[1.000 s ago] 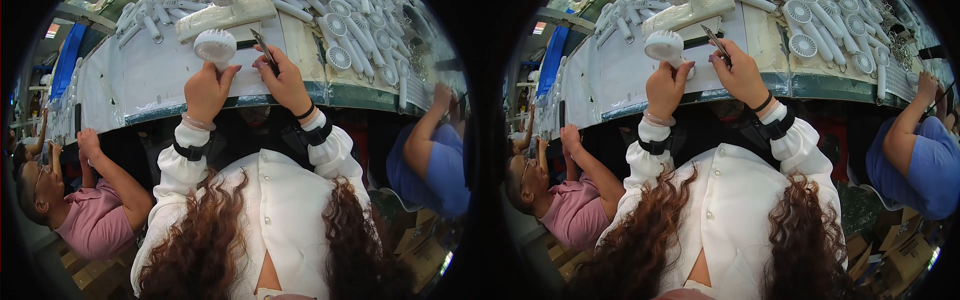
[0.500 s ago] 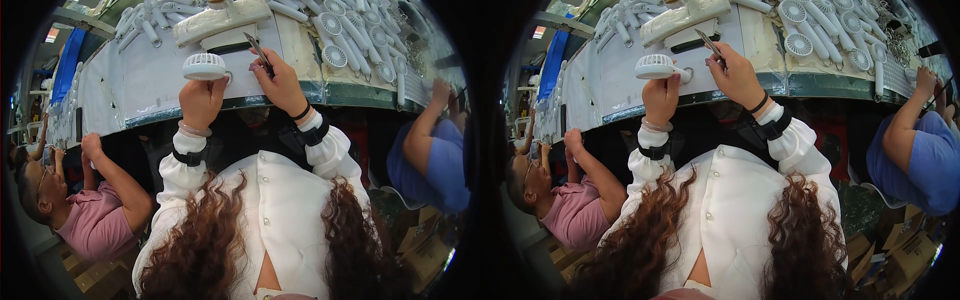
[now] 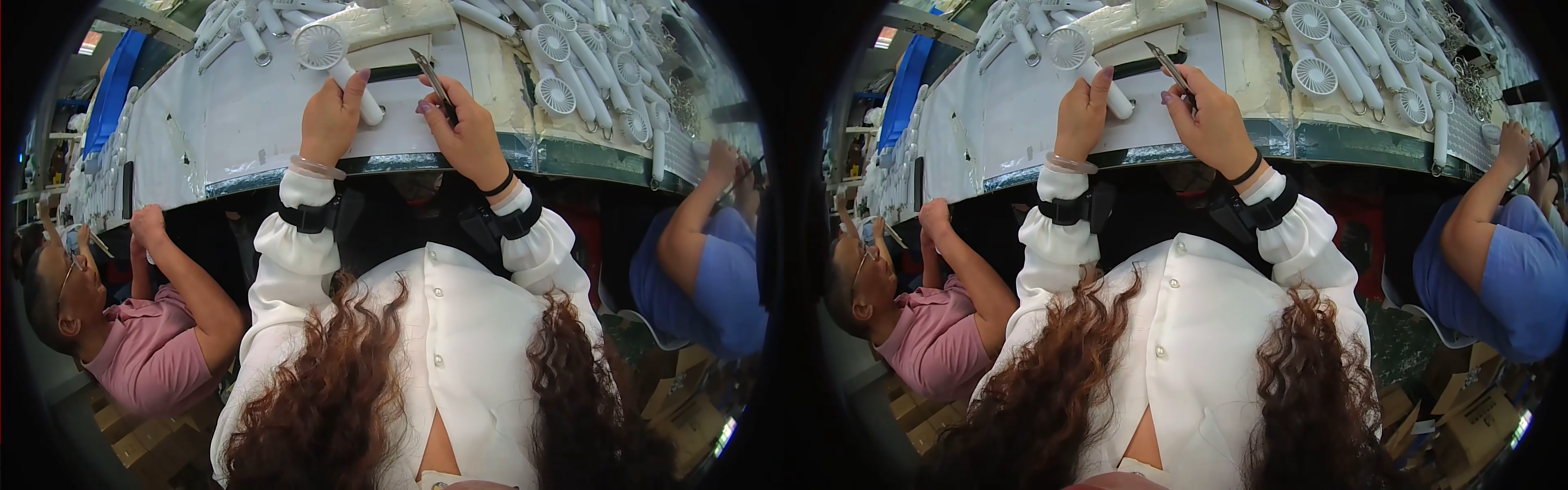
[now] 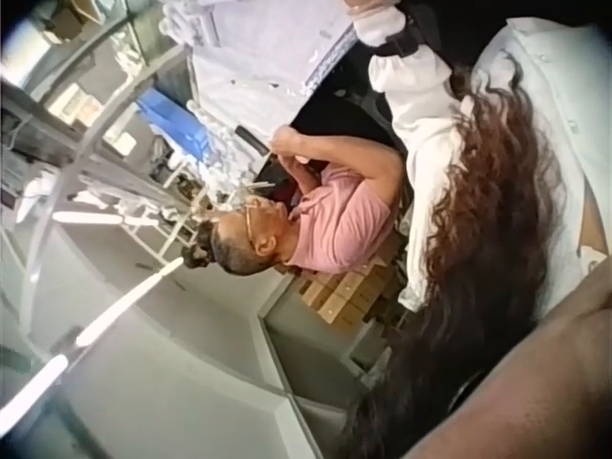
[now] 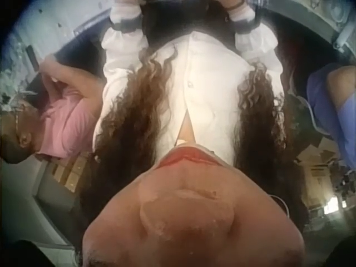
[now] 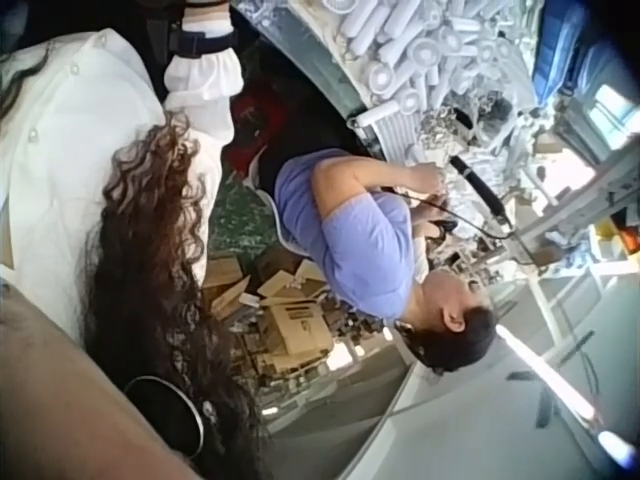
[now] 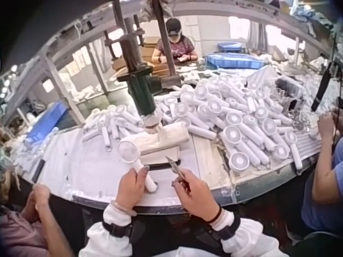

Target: Assemble and inspect small handheld fans at a manufacturing workstation.

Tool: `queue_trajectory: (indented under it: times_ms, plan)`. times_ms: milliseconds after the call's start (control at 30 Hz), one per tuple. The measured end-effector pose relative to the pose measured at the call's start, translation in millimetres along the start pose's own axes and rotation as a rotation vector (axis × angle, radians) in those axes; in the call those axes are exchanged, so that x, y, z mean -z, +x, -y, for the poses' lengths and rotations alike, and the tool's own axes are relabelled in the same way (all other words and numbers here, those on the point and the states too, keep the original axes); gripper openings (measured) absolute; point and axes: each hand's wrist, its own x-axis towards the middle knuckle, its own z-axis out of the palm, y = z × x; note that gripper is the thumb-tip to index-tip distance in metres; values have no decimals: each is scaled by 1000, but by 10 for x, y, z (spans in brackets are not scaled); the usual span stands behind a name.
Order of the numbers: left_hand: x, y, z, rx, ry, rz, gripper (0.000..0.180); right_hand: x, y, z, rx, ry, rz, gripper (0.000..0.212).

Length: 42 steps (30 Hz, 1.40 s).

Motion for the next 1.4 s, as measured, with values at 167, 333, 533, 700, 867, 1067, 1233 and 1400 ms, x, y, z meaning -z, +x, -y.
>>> queue_trajectory:
  times_ms: [167,333,533,700,867,1067,1233,1400]
  plan:
    - [-115,-209,-112,-202,255,-106,60,10,10,18,-50,7,9,35]
    - [-126,-272,-130,-140,228,-104,56,-2,-9,6,-34,36,-10,35]
    - [-78,-325,-165,-205,262,-47,54,-11,-1,-30,-15,46,-14,35]
    - [-35,-329,-162,-215,236,-15,55,-2,1,-10,-21,38,-5,35]
    - [-21,-334,-133,-254,203,-20,53,3,2,-14,-23,29,0,35]
    - [-34,-354,-100,-361,152,-123,48,-2,-3,-23,-11,17,-4,35]
    - [-21,-356,-127,-388,129,-126,46,0,-5,-18,-10,12,-1,35]
    - [-6,-286,-129,-201,137,15,51,2,0,-11,-10,15,5,35]
